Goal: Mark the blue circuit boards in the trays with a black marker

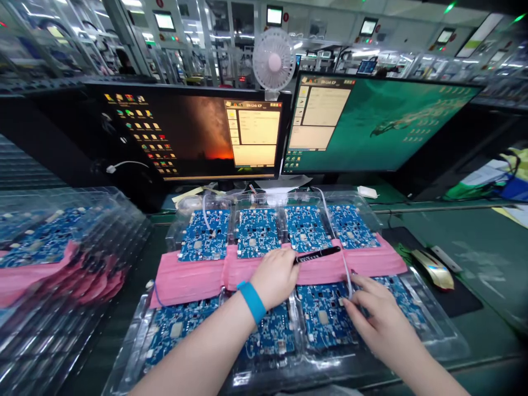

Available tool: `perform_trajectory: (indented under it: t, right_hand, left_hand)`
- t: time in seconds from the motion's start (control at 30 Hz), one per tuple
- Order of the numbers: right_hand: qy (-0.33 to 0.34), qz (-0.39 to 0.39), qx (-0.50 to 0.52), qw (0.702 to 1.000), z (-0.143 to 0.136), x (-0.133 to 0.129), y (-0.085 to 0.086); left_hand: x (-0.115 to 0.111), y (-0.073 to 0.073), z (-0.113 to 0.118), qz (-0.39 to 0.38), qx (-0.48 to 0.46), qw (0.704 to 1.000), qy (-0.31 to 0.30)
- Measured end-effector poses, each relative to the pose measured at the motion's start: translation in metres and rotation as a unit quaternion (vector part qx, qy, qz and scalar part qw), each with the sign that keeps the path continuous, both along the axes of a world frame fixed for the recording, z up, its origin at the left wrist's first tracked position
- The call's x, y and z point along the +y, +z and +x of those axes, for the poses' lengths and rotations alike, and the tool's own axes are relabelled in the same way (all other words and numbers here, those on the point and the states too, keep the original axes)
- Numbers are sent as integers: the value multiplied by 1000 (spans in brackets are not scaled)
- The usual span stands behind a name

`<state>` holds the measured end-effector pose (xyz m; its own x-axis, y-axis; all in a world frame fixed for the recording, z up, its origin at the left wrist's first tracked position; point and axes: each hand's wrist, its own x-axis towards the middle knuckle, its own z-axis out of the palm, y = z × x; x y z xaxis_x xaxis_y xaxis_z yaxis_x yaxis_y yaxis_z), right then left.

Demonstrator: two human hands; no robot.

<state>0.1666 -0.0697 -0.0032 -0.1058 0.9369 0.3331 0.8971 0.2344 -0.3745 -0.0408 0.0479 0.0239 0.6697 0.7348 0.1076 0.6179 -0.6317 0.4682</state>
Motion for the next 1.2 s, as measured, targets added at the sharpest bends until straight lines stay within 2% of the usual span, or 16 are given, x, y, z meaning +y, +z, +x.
perform_trajectory:
  t: [0.2, 0.4, 0.67, 0.87, 1.03, 1.13, 1.2]
  right_hand:
    - [5, 36, 6, 999, 0, 1, -6]
    - [8, 30, 15, 999, 0, 1, -6]
    - [28, 51, -43, 997, 1, 3, -6]
    - [24, 25, -115, 993, -1, 4, -6]
    - [46, 57, -99, 992, -4, 0, -2]
    - [36, 80, -44, 995, 12, -3, 12]
    - [-25, 97, -20, 995, 45, -2, 18]
  left_hand:
    - [1, 0, 0, -5, 7, 1000, -2]
    - [1, -1, 0, -5, 6, 1000, -8]
    - [1, -1, 1, -4, 5, 1000, -11]
    - [1, -2, 1, 1, 9, 1000, -10]
    - [0, -1, -1, 1, 13, 1000, -10]
    - [0, 0, -1, -7, 12, 1000, -9]
    - [0, 2, -2, -16, 8, 1000, -6]
